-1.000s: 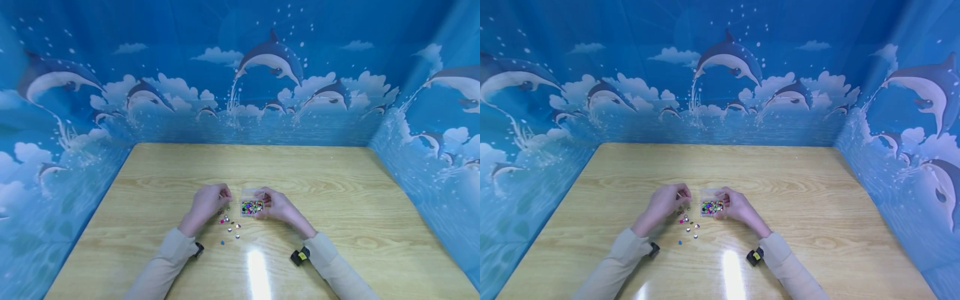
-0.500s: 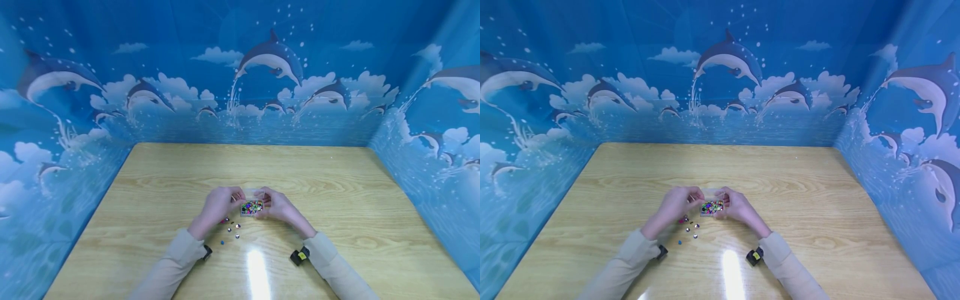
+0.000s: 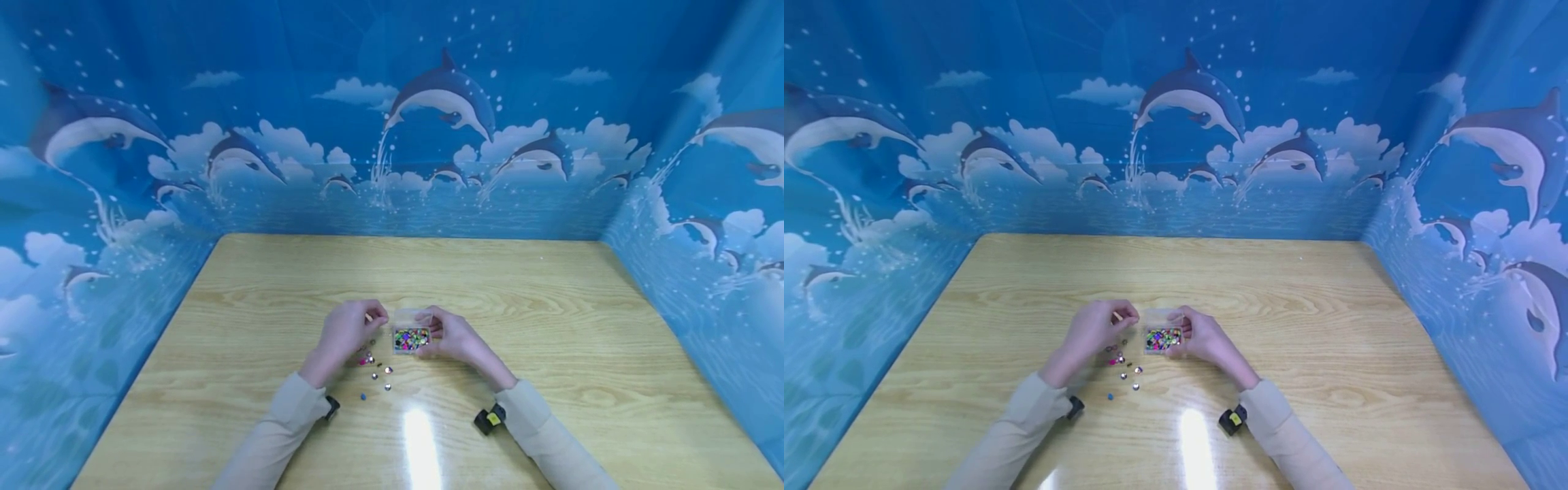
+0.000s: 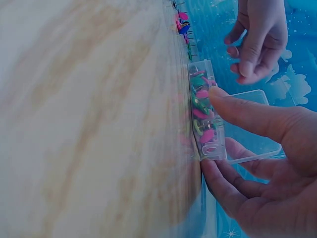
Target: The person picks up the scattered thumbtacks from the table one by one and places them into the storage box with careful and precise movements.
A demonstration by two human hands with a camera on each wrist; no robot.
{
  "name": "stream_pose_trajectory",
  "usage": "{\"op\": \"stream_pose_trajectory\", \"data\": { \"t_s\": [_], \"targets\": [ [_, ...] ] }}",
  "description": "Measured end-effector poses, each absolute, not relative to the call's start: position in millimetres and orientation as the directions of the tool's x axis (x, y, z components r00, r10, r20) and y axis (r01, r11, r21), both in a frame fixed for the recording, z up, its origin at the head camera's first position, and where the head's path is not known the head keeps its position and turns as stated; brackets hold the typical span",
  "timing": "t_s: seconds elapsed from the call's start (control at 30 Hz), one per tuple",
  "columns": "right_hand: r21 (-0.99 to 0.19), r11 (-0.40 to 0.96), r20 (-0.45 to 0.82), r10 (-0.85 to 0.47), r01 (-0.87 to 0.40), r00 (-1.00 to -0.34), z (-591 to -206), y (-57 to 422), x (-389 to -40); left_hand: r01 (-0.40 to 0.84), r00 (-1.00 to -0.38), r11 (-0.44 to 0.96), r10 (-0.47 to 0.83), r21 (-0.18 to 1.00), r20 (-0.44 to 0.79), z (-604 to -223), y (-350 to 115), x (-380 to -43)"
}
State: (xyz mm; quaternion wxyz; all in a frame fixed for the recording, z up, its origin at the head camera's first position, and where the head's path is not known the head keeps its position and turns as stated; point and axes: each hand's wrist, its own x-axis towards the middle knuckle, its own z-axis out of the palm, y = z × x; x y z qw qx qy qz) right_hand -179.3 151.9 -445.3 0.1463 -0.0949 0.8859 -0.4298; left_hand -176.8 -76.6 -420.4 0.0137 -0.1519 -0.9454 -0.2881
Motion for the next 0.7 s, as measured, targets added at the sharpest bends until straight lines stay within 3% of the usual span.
{"op": "stream_pose_trajectory", "data": {
  "t_s": [0.23,0.7],
  "targets": [
    [-0.786,0.617,-0.185,-0.291,-0.036,-0.939,-445.3,151.9,-178.9,0.231,-0.97,0.82,0.237,0.523,0.057,-425.8,-98.5,-175.4],
    [-0.787,0.616,-0.188,-0.288,-0.031,-0.939,-445.4,151.8,-179.5,0.215,-0.969,0.859,0.245,0.465,-0.003,-433.9,-113.0,-172.1]
  ]
}}
